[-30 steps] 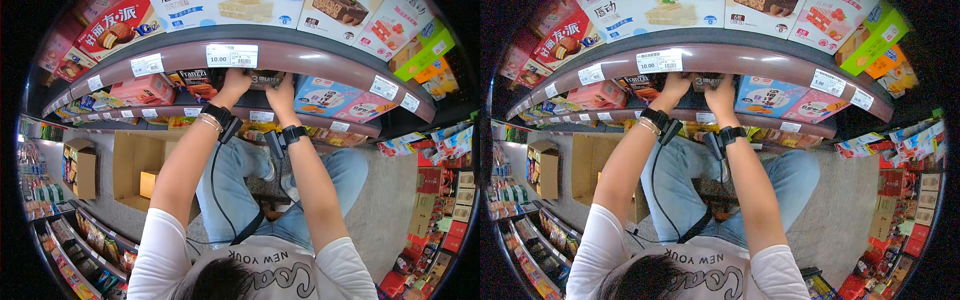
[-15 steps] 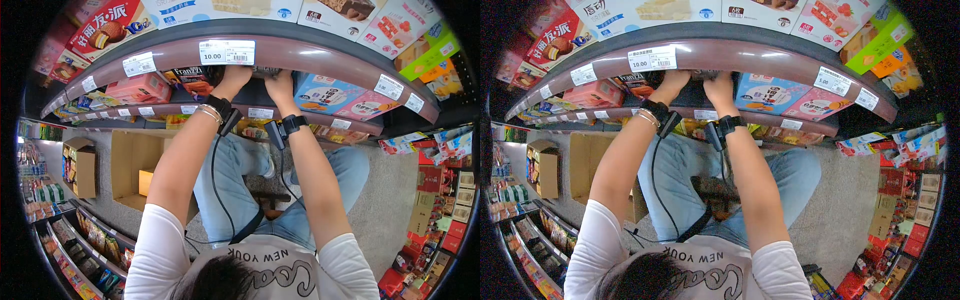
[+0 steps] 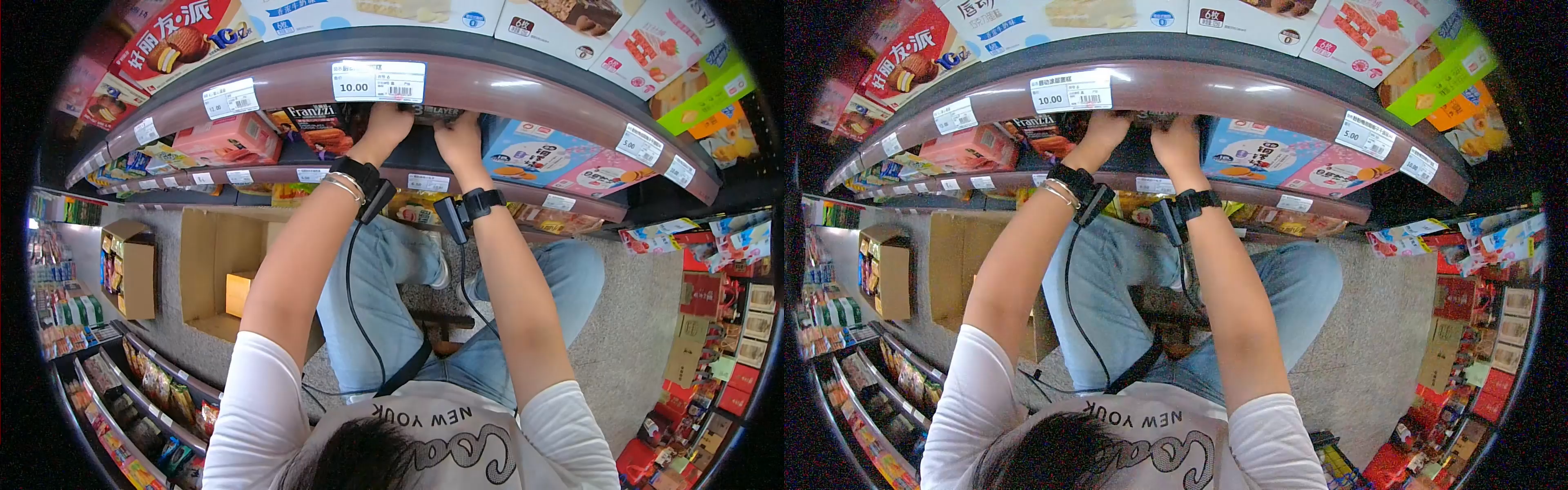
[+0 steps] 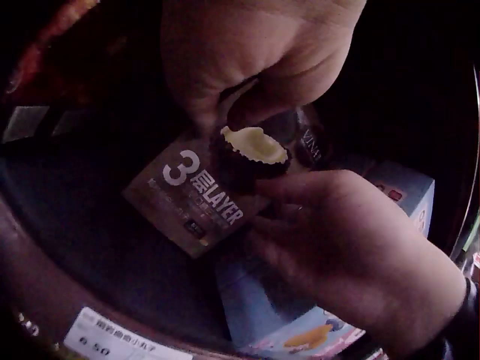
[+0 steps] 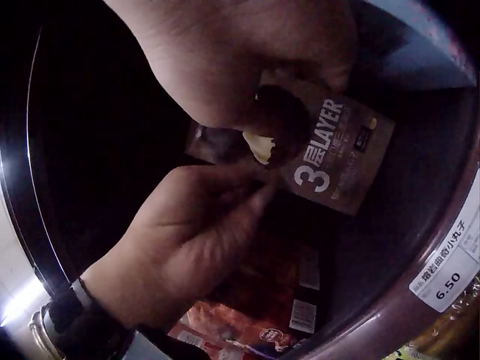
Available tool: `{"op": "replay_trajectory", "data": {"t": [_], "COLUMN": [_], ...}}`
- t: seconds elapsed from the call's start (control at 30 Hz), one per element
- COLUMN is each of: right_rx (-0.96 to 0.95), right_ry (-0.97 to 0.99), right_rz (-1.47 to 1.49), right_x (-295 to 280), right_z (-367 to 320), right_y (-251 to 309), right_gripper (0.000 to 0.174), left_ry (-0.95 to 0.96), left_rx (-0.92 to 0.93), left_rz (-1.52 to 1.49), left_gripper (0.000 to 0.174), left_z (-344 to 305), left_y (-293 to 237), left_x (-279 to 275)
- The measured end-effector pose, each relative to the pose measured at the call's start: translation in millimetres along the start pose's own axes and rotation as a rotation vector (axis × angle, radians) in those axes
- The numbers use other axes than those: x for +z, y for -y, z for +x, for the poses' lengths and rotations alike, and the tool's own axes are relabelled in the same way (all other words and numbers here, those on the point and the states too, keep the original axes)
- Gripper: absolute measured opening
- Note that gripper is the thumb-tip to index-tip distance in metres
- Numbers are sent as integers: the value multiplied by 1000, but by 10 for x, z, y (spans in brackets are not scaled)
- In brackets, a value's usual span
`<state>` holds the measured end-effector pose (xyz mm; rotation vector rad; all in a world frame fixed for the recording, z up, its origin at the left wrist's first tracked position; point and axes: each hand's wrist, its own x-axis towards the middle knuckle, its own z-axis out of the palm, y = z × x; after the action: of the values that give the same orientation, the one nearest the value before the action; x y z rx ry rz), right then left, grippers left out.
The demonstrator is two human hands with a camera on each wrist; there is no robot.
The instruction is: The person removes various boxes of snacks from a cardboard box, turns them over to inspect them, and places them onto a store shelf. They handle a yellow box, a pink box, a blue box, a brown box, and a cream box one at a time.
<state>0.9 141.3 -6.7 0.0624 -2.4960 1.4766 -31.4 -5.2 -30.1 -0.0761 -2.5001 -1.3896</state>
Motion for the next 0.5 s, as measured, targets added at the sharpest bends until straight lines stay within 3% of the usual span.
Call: {"op": "replay_trajectory", "data": {"t": [0.2, 0.23, 0.27, 0.3, 0.33, 0.5], "right_rx": [15, 45, 72, 99, 20, 13], "right_ry": [-50, -19, 13, 46, -23, 396], "right_rz": [-13, -35, -55, -74, -177, 97], "right_x": [-65, -100, -140, -150, -55, 70], "right_z": [-156, -225, -301, -354, -417, -885], "right_y": [95, 125, 181, 220, 89, 433], "right_gripper": [73, 71, 70, 68, 54, 32], "left_ry": [-41, -58, -150, -75, -2, 144], "left_rx": [9, 30, -17, -77, -138, -413], "left_rz": [-13, -20, -240, -312, -384, -432], "left_gripper": [38, 40, 41, 39, 37, 34], "left_z": [-196, -271, -426, -583, -738, -1562], "left_y": [-157, -176, -217, -289, -348, -192], "left_x": [-196, -253, -273, -419, -624, -1663]}}
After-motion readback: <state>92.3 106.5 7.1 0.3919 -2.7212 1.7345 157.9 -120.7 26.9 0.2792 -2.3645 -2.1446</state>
